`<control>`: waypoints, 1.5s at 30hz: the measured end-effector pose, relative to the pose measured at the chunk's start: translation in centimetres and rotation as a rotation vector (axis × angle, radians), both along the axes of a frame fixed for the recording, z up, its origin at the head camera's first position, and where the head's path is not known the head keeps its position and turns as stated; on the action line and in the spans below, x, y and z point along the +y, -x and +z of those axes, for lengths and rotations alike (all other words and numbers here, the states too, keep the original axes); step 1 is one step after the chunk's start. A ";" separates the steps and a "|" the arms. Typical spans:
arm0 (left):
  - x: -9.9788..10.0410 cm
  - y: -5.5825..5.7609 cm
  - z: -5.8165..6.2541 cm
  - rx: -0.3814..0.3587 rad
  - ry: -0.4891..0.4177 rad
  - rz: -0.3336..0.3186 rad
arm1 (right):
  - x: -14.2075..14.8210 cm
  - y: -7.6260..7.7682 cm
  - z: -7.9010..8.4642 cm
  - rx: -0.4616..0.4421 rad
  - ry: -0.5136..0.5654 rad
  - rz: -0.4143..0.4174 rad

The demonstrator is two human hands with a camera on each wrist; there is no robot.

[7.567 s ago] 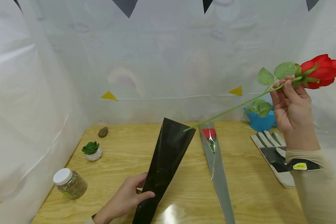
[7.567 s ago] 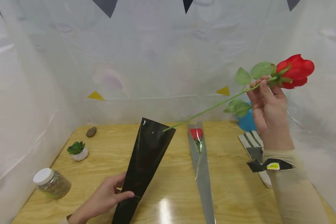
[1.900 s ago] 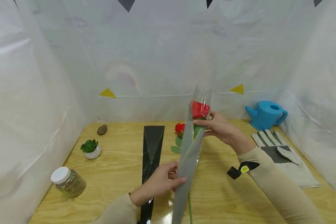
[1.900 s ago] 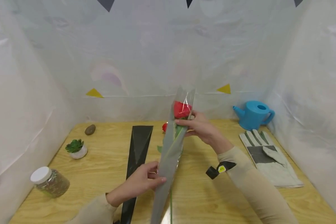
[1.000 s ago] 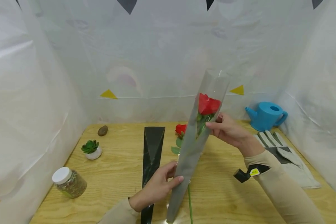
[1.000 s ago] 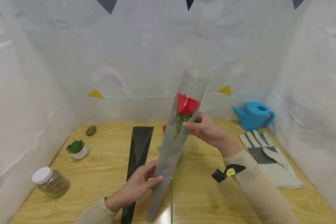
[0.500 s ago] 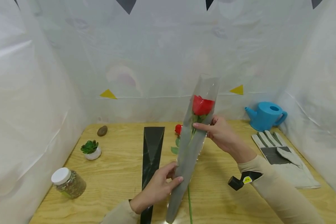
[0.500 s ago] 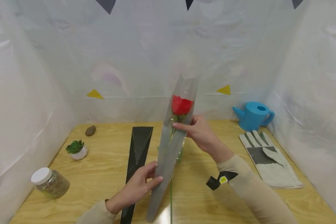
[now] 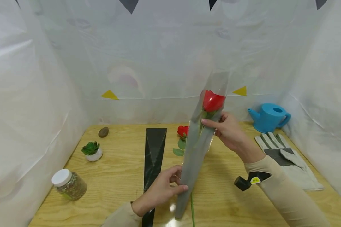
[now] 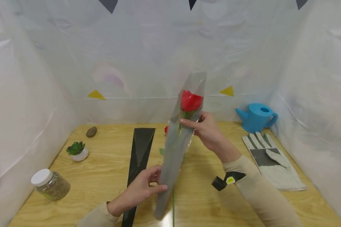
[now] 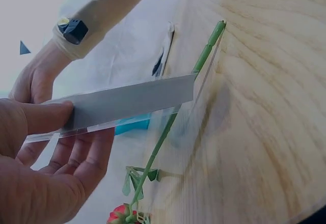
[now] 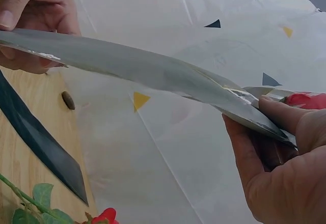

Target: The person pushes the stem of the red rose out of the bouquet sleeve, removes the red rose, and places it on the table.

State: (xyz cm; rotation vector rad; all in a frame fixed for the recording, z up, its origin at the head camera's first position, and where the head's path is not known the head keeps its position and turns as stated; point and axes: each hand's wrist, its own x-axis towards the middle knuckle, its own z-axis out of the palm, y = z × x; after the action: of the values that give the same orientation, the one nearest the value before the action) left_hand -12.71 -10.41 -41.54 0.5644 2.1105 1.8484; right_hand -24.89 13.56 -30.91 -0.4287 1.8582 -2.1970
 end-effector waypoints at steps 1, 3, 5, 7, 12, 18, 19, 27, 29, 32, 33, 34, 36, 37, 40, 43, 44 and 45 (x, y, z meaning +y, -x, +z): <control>0.0 0.0 0.0 -0.001 -0.010 -0.009 | 0.0 0.0 0.0 -0.005 0.013 0.005; 0.1 0.0 0.0 0.001 -0.023 -0.027 | 0.0 -0.1 0.1 -0.011 0.034 0.015; 0.2 0.0 -0.1 0.010 -0.022 -0.039 | 0.0 -0.2 0.1 -0.011 0.042 0.023; 0.2 0.0 -0.2 0.014 -0.022 -0.041 | -0.1 -0.3 0.1 -0.001 0.031 0.021; 0.3 -0.3 -0.2 0.014 -0.021 -0.033 | -0.5 -0.3 -0.2 0.024 -0.010 0.037; 0.3 -0.4 -0.3 0.028 -0.025 -0.041 | -0.6 -0.3 -0.7 0.053 -0.022 0.053; 0.3 -0.4 -0.3 0.031 -0.023 -0.044 | -0.6 -0.4 -0.7 0.057 -0.026 0.052; 0.2 -0.3 -0.3 0.062 -0.014 -0.042 | -1.0 -0.6 -1.5 0.136 -0.144 0.054; 0.2 -0.4 -0.3 0.058 -0.012 -0.040 | -1.1 -0.8 -1.7 0.147 -0.157 0.054; 0.1 -0.5 -0.4 0.058 -0.009 -0.033 | -1.1 -0.9 -1.9 0.152 -0.163 0.056; 0.1 -0.5 -0.4 0.057 -0.009 -0.029 | -1.1 -0.9 -2.0 0.154 -0.162 0.056; 0.0 -0.5 -0.4 0.057 -0.010 -0.024 | -1.1 -0.9 -2.0 0.154 -0.162 0.057; 0.0 -0.5 -0.4 0.065 -0.009 -0.014 | -1.1 -0.9 -2.1 0.154 -0.152 0.064; 0.0 -0.5 -0.3 0.066 -0.010 -0.010 | -1.1 -0.9 -2.0 0.153 -0.143 0.068; 0.0 -0.5 -0.2 0.067 -0.016 -0.004 | -1.2 -1.0 -1.9 0.147 -0.151 0.067; 0.0 -0.4 -0.2 0.063 -0.019 -0.006 | -1.3 -1.2 -1.8 0.139 -0.189 0.055; 0.0 -0.4 -0.2 0.061 -0.017 -0.003 | -1.3 -1.3 -1.7 0.138 -0.205 0.053; 0.0 -0.4 -0.2 0.059 -0.015 -0.001 | -1.4 -1.4 -1.7 0.137 -0.214 0.053</control>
State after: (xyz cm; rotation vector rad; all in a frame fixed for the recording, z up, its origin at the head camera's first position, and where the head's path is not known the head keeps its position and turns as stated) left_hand -12.28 -10.40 -41.74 0.6312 2.1347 1.8699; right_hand -23.47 12.20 -32.62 -0.5904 2.0996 -1.9520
